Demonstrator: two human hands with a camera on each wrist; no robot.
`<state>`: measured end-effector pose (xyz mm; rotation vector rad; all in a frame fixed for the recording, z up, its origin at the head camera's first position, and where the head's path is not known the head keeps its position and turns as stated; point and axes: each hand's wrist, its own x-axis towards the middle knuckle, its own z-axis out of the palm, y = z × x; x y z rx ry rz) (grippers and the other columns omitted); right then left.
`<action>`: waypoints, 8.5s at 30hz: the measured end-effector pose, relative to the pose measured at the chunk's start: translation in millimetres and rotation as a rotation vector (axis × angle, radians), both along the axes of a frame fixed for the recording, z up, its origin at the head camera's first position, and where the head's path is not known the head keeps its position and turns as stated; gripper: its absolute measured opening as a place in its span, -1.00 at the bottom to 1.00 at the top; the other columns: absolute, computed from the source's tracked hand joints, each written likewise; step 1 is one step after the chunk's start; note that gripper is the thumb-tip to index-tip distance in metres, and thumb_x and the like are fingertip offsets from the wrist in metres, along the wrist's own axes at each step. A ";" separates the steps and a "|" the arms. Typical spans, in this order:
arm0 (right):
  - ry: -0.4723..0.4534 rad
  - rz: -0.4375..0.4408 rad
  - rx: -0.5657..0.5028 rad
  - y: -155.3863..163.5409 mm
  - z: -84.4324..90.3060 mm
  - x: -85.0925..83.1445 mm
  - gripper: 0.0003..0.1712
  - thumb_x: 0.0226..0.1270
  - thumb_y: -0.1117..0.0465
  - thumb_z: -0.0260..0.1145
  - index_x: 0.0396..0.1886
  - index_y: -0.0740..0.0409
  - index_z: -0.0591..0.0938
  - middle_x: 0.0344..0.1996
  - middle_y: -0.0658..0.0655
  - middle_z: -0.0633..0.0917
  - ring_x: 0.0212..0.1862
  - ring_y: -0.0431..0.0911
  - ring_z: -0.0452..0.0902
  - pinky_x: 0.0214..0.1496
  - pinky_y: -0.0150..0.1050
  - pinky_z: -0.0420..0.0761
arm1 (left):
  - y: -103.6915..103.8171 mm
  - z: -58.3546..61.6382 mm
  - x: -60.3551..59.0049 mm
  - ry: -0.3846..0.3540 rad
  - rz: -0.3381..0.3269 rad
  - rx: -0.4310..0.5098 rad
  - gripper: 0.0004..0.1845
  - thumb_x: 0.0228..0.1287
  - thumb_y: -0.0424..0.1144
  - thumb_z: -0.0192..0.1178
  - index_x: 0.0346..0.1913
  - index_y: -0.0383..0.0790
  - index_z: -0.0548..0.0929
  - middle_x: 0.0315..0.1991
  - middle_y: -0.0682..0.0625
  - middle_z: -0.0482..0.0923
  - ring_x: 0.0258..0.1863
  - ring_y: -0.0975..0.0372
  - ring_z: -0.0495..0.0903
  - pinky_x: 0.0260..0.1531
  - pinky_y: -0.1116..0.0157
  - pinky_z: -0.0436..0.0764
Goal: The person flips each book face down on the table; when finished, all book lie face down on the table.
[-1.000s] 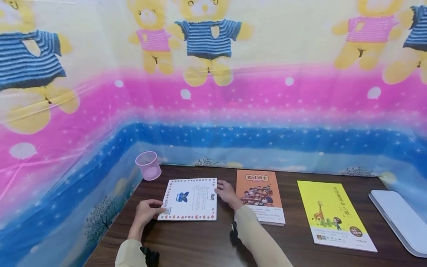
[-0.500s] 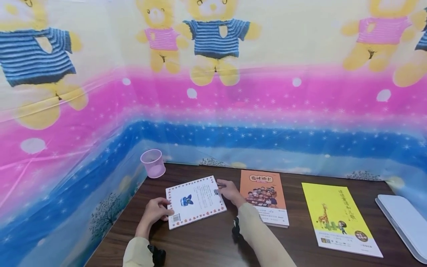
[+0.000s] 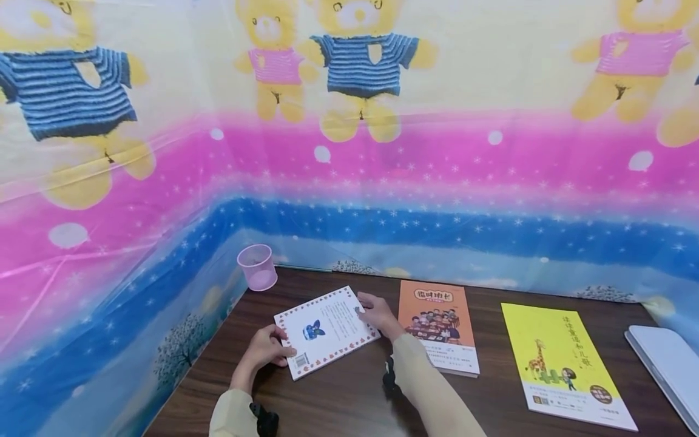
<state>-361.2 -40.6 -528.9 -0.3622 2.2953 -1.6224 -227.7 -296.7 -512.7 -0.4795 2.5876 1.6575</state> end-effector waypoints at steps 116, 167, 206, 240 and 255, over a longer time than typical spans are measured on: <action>0.072 -0.643 0.005 -7.7 -8.4 50.2 -0.50 0.10 0.33 0.44 0.09 0.34 0.61 -0.30 0.23 0.77 -0.20 0.06 0.71 -0.10 -0.08 0.65 | -15.6 -8.7 -11.0 0.125 0.132 -0.257 -0.50 -0.01 -0.23 0.45 -0.04 -0.50 0.64 -0.20 -0.31 0.65 -0.36 0.15 0.50 -0.32 0.36 0.41; -0.006 -0.180 -0.237 19.9 -4.3 25.6 -0.31 0.32 0.44 0.21 0.44 0.29 0.26 0.38 0.33 0.39 0.40 0.21 0.33 0.35 0.02 0.44 | 6.7 -4.4 -13.2 0.100 0.080 -0.273 -0.56 -0.03 -0.24 0.47 -0.21 -0.50 0.53 -0.36 -0.22 0.52 -0.36 0.10 0.47 -0.39 0.35 0.42; -0.010 -0.335 0.226 218.3 11.0 -39.2 -0.23 0.44 0.20 0.04 0.54 0.27 0.00 0.43 0.50 0.18 0.33 0.38 0.28 0.35 0.26 0.34 | 192.0 7.2 -54.4 0.139 -0.634 -0.278 -0.27 -0.13 -0.22 0.56 0.15 -0.44 0.53 -0.23 -0.10 0.53 -0.26 0.18 0.43 -0.20 0.22 0.46; -0.282 -0.469 -0.284 217.2 9.1 -38.9 -0.40 0.45 0.17 0.15 0.42 0.25 0.33 0.38 0.31 0.38 0.42 0.12 0.31 0.49 0.00 0.29 | 166.3 5.1 -38.7 -0.039 -0.502 0.263 -0.21 -0.06 -0.52 0.24 0.34 -0.57 0.25 -0.06 -0.23 0.53 -0.50 0.29 0.55 -0.48 0.40 0.62; -0.347 -0.363 -0.320 230.8 11.8 -30.9 -0.47 0.41 0.18 0.22 0.26 0.39 0.43 -0.16 0.07 0.64 -0.20 -0.24 0.56 -0.16 -0.44 0.61 | 175.1 12.1 -35.3 -0.066 -0.384 0.052 -0.63 0.13 -0.39 0.29 0.01 -0.45 0.53 -0.36 -0.07 0.55 -0.57 0.26 0.47 -0.55 0.41 0.48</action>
